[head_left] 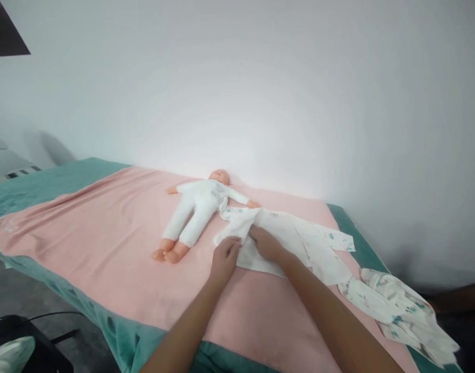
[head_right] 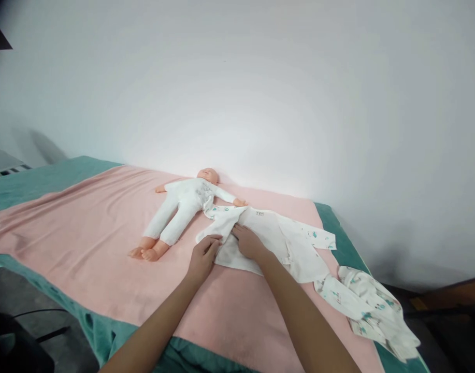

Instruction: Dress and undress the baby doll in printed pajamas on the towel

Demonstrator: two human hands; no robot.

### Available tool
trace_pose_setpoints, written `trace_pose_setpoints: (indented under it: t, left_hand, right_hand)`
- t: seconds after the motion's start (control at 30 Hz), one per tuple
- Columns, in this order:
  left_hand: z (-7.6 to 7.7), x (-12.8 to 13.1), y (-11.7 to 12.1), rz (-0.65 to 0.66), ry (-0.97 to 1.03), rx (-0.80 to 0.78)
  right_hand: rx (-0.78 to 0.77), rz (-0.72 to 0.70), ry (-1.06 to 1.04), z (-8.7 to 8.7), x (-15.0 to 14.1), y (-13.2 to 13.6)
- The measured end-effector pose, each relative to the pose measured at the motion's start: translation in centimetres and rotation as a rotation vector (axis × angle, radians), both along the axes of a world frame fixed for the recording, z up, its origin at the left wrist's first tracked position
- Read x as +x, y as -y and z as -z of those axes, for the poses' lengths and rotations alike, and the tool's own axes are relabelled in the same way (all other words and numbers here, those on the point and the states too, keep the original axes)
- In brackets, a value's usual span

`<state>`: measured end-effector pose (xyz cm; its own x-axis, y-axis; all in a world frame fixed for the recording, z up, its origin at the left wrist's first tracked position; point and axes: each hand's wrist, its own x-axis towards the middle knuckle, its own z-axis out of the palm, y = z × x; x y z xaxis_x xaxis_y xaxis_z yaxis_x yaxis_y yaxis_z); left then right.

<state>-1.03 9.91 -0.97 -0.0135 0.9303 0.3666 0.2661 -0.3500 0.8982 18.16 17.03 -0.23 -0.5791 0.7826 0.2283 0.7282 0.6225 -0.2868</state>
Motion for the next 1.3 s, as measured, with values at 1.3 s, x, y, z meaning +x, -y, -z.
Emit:
trace_pose_setpoints:
  t: [1.3]
  left_hand:
    - [-0.8,-0.9,0.2,-0.003,0.07,-0.12]
  right_hand:
    - [-0.441,0.235,-0.405,-5.5,1.4,13.4]
